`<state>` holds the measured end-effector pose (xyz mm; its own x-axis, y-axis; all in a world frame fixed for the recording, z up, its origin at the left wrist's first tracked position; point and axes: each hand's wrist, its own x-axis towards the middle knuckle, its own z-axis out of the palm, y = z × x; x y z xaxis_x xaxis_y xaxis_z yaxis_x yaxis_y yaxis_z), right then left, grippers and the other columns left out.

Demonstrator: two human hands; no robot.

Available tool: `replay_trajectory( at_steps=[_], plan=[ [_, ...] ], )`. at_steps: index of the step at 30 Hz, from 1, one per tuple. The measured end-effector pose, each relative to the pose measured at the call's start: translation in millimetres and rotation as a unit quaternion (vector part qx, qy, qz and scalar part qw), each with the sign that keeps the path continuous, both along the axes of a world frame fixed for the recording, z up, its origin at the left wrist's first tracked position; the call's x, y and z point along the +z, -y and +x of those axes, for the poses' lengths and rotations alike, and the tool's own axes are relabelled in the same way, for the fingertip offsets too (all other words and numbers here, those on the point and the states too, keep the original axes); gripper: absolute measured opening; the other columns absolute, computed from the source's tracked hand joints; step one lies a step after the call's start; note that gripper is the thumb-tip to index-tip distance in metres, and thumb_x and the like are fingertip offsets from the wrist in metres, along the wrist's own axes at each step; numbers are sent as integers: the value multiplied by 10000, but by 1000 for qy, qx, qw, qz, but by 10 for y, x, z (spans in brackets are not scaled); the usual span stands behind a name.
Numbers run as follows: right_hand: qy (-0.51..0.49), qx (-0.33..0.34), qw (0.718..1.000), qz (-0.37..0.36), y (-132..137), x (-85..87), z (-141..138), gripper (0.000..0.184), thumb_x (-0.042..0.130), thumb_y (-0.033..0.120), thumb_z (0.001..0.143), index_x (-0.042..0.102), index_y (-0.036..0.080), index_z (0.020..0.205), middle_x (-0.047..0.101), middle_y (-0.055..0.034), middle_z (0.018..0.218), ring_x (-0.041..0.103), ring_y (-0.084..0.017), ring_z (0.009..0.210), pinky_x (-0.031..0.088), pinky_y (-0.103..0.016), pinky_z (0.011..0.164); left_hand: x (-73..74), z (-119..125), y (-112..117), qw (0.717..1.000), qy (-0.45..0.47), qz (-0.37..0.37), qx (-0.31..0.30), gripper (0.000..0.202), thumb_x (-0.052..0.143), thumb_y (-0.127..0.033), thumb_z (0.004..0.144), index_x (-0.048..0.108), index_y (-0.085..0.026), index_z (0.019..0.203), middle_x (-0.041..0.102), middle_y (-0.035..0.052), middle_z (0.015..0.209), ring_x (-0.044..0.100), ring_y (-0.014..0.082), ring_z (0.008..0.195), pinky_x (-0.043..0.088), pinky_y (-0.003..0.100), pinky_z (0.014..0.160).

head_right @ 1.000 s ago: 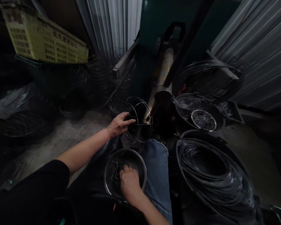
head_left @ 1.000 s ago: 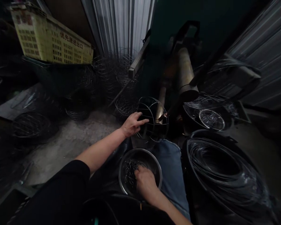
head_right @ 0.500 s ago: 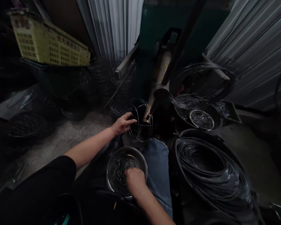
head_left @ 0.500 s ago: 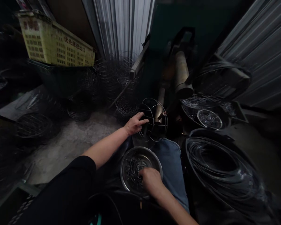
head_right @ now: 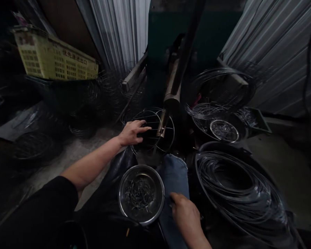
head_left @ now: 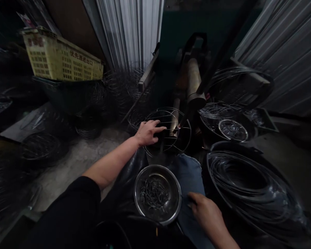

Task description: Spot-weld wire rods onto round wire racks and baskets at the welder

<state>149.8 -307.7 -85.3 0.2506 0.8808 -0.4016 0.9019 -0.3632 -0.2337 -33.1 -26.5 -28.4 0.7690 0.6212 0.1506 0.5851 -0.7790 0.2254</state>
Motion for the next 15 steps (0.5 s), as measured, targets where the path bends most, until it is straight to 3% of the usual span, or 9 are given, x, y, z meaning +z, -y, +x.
replay_trajectory(
  at_steps=[5,9,12,15],
  plan=[
    [92,100,986,-97,-154,227,-193,464,370,-30,860,760,192,979,767,-108,949,736,-247,906,485,-281,704,255,-9,21,998,-64,-14,-6,609,615,-227,790,560,-342,1386,440,118,1523,444,321,1348,398,551,1029],
    [88,109,986,-92,-236,316,-81,403,421,9,868,772,193,940,752,-114,950,726,-254,918,497,-286,718,326,-39,20,996,-86,15,-33,597,599,-200,800,567,-329,1381,428,130,1525,433,324,1345,362,568,1048],
    [56,62,996,0,-261,289,167,362,464,68,840,775,240,908,740,-76,960,718,-206,858,498,-257,676,347,-51,1,995,-91,14,-49,595,594,-186,802,570,-328,1379,433,128,1520,435,331,1342,366,567,1040],
    [-63,20,987,146,-334,288,379,267,528,207,805,776,269,883,747,-46,963,711,-190,838,524,-257,718,367,-72,-6,994,-88,-16,-58,611,611,-213,801,550,-343,1395,434,108,1520,437,330,1339,393,541,1031]
  ],
)
